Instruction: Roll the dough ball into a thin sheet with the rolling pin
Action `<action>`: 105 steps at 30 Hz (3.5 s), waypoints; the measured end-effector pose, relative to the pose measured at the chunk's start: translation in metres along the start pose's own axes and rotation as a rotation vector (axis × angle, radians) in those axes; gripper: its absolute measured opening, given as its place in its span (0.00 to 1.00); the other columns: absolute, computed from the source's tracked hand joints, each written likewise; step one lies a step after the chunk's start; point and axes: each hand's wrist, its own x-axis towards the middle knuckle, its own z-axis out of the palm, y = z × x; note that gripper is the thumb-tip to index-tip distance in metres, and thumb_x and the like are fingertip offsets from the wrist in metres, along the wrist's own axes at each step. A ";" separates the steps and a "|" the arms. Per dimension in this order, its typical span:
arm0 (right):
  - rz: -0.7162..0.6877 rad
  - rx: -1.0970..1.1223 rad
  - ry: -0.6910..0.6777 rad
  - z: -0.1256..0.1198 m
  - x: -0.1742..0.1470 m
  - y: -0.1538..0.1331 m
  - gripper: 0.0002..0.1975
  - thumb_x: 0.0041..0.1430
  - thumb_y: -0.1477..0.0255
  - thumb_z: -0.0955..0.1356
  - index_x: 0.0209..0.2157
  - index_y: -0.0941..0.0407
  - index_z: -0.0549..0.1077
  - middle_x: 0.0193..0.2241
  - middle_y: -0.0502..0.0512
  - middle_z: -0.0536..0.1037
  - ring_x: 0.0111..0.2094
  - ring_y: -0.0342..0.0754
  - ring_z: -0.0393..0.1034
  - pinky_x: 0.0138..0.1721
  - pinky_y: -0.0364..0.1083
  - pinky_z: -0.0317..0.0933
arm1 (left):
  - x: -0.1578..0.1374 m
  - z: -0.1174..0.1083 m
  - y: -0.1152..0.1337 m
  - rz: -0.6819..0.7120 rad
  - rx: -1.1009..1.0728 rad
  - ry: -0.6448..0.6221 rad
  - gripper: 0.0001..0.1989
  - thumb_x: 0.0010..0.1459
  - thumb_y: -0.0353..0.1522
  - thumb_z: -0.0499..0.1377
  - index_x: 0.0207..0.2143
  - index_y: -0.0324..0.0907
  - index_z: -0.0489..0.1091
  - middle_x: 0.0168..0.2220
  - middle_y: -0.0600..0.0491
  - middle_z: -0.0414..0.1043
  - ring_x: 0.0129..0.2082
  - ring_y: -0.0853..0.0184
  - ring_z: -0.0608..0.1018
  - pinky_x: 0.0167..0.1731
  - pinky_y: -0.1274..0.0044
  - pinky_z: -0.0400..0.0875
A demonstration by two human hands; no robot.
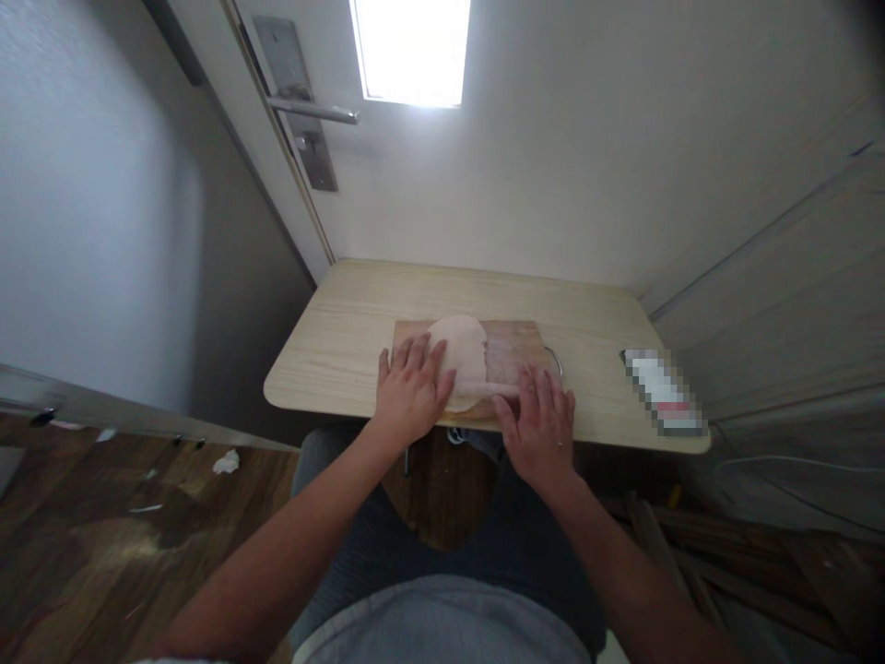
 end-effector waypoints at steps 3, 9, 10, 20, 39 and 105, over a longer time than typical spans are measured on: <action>0.001 0.019 0.007 -0.001 -0.008 -0.001 0.32 0.71 0.56 0.58 0.68 0.61 0.57 0.67 0.67 0.61 0.68 0.63 0.49 0.65 0.67 0.45 | -0.007 -0.001 0.001 0.001 -0.002 0.001 0.27 0.70 0.45 0.45 0.67 0.49 0.58 0.70 0.49 0.56 0.69 0.53 0.58 0.66 0.53 0.51; -0.014 0.050 0.031 -0.002 -0.027 -0.003 0.33 0.70 0.56 0.60 0.68 0.61 0.56 0.67 0.69 0.61 0.70 0.64 0.46 0.65 0.67 0.45 | -0.025 -0.005 0.005 -0.003 -0.007 -0.037 0.29 0.70 0.45 0.43 0.69 0.46 0.56 0.72 0.49 0.52 0.71 0.55 0.55 0.68 0.54 0.49; -0.013 0.058 0.032 -0.003 -0.030 -0.003 0.33 0.70 0.57 0.60 0.68 0.61 0.55 0.67 0.69 0.61 0.70 0.64 0.46 0.65 0.67 0.45 | -0.028 -0.005 0.006 -0.006 -0.006 -0.045 0.29 0.71 0.45 0.43 0.69 0.46 0.55 0.72 0.49 0.52 0.71 0.55 0.54 0.68 0.54 0.49; 0.041 0.124 0.088 0.000 -0.043 -0.006 0.31 0.70 0.60 0.60 0.69 0.58 0.55 0.67 0.67 0.62 0.71 0.62 0.46 0.66 0.68 0.43 | -0.038 -0.003 0.006 -0.031 0.008 -0.085 0.31 0.71 0.45 0.42 0.71 0.44 0.48 0.72 0.47 0.51 0.72 0.57 0.51 0.69 0.55 0.47; -0.017 -0.011 -0.081 0.011 0.051 -0.004 0.30 0.71 0.56 0.55 0.64 0.61 0.64 0.66 0.69 0.63 0.68 0.63 0.50 0.65 0.70 0.39 | 0.013 -0.001 -0.007 -0.079 0.002 -0.078 0.28 0.71 0.44 0.38 0.67 0.46 0.56 0.69 0.46 0.58 0.69 0.53 0.58 0.66 0.51 0.49; -0.034 0.009 -0.201 0.034 0.136 -0.026 0.28 0.73 0.57 0.52 0.63 0.54 0.65 0.64 0.62 0.66 0.66 0.60 0.53 0.65 0.71 0.35 | 0.067 0.015 -0.014 -0.182 -0.002 0.004 0.24 0.72 0.42 0.38 0.58 0.46 0.66 0.59 0.43 0.69 0.59 0.51 0.68 0.61 0.48 0.53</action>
